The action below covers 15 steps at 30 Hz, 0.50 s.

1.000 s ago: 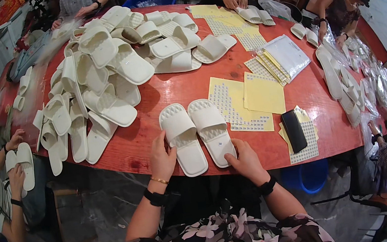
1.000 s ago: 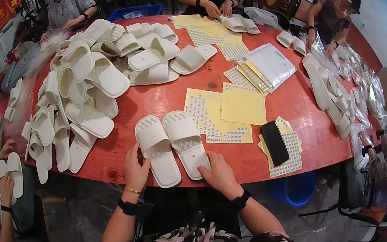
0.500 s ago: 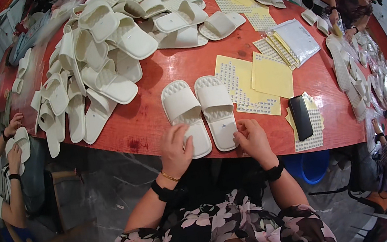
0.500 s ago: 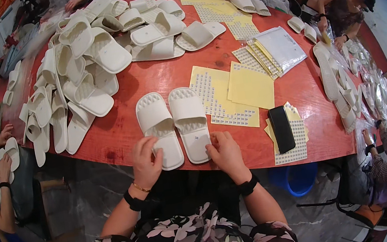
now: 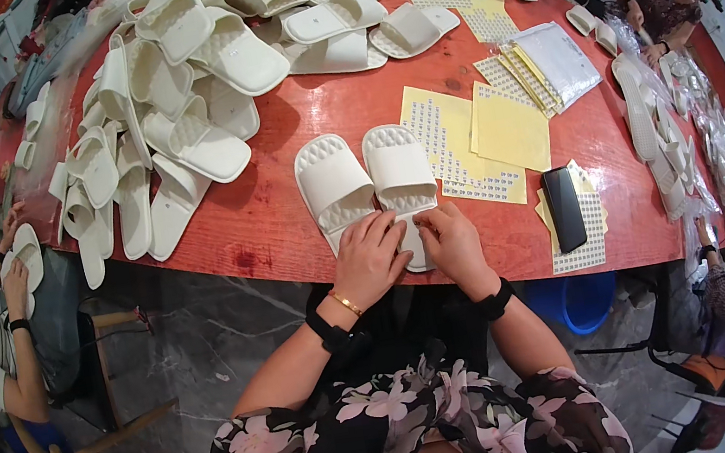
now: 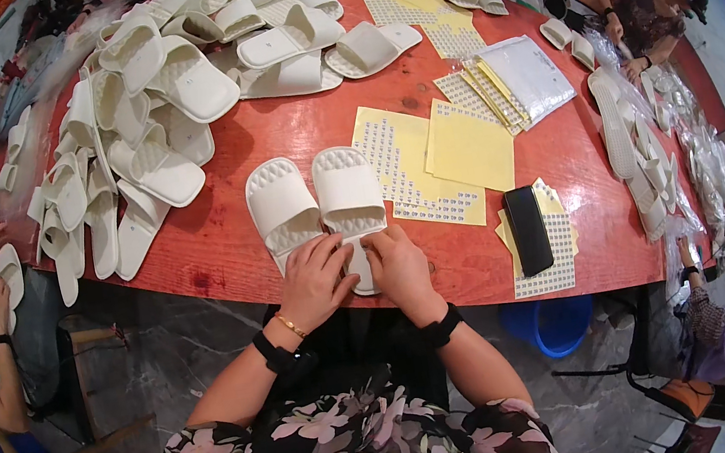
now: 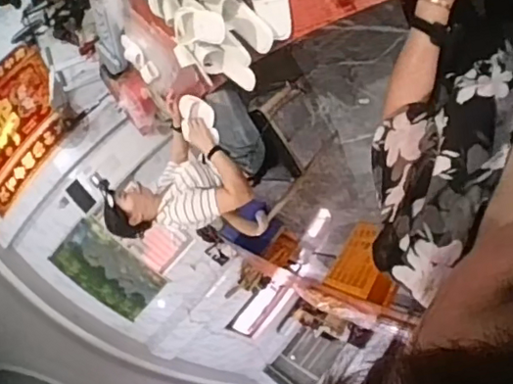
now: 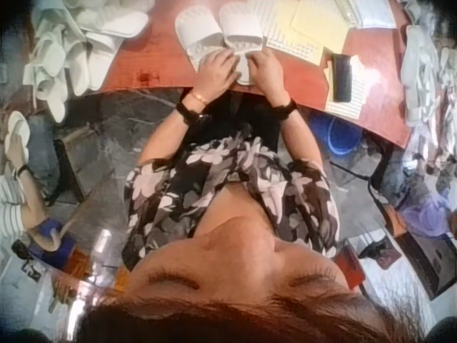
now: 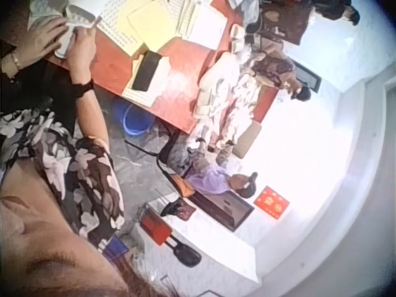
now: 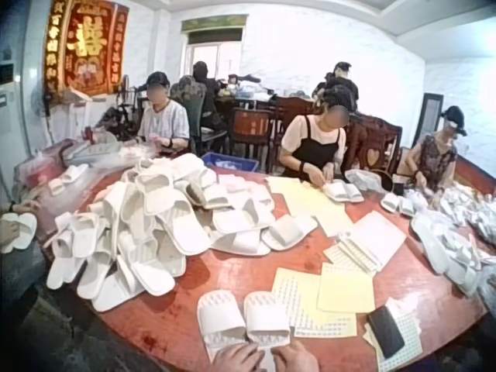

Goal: Checking and sorting pairs of white hotel-style slippers or sandals at a manufacturing or processing table.

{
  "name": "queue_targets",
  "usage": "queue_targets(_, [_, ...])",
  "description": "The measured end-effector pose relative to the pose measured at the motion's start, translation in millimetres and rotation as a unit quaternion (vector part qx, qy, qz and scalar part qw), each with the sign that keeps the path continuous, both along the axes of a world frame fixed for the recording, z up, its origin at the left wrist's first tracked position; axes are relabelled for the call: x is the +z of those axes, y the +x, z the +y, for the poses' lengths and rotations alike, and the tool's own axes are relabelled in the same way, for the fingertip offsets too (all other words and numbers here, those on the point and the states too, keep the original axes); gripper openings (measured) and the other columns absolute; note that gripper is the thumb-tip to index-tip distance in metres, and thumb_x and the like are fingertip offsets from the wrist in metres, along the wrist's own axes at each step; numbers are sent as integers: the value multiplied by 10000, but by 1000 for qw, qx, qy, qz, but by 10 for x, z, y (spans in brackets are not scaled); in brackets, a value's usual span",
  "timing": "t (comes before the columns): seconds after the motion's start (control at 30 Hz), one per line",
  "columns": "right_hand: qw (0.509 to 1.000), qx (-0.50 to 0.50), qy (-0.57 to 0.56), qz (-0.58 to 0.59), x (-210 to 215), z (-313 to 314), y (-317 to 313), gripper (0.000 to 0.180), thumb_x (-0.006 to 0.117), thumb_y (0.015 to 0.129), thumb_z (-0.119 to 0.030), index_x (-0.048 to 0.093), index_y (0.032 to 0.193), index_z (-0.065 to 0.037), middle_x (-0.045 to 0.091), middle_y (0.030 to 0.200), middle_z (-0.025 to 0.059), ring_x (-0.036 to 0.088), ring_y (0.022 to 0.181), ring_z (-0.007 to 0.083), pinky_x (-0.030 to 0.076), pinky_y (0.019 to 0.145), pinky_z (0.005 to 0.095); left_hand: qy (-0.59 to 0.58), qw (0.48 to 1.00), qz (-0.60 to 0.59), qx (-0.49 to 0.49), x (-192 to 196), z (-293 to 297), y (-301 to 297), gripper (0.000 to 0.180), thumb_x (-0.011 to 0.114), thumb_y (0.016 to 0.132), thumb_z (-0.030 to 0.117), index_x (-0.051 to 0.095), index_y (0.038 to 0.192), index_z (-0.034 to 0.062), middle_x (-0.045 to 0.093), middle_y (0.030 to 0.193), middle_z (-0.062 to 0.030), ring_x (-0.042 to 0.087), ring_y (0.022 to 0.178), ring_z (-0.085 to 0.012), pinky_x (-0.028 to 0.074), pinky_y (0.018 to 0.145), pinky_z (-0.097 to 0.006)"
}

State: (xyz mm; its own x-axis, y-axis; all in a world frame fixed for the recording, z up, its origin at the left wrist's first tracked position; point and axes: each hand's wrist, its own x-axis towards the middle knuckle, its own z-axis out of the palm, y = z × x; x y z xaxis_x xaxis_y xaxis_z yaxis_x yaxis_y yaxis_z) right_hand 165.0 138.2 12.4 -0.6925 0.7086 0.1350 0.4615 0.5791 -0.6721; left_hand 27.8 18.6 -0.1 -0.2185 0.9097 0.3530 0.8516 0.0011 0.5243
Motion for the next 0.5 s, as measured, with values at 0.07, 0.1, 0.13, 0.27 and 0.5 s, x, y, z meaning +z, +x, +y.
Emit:
queue_targets(0.07, [999, -3, -33, 8, -39, 30, 26, 150, 659, 830, -60, 673, 979, -56, 607, 899, 150, 631, 798, 358, 520, 696, 416, 2, 1000, 3, 2, -21, 8, 7, 420, 716, 799, 248, 614, 1169, 77, 555, 1275, -82, 495, 1207, -279, 377, 1005, -424])
queue_targets(0.1, [999, -3, -34, 7, -43, 43, 20, 150, 659, 830, -60, 673, 979, -56, 607, 899, 150, 631, 798, 358, 520, 696, 416, 5, 1000, 9, 8, -21, 10, 3, 423, 715, 799, 255, 614, 1170, 78, 554, 1275, -82, 498, 1203, -277, 377, 1003, -423])
queue_targets(0.13, [998, -8, -47, 31, -42, 59, 10, 153, 667, 816, -36, 674, 970, -35, 603, 877, 143, 632, 756, 312, 516, 674, 380, 3, 1000, 7, 7, -21, 8, 3, 423, 715, 799, 255, 614, 1170, 78, 554, 1275, -82, 498, 1203, -277, 377, 1003, -423])
queue_targets(0.27, [998, -12, -10, 59, -62, 65, -16, 139, 669, 803, -11, 670, 942, -9, 599, 854, 136, 633, 710, 255, 512, 638, 345, 4, 1000, 4, 6, -18, 10, 1, 431, 720, 791, 256, 614, 1170, 80, 552, 1277, -83, 496, 1204, -276, 373, 1006, -423])
queue_targets(0.5, [999, -13, -23, 45, -98, 87, -27, 81, 681, 812, -70, 668, 887, -42, 607, 855, 147, 628, 739, 348, 519, 650, 409, 2, 1000, -2, 5, -12, 15, 4, 435, 725, 782, 249, 615, 1168, 82, 552, 1279, -85, 499, 1203, -275, 373, 1005, -420])
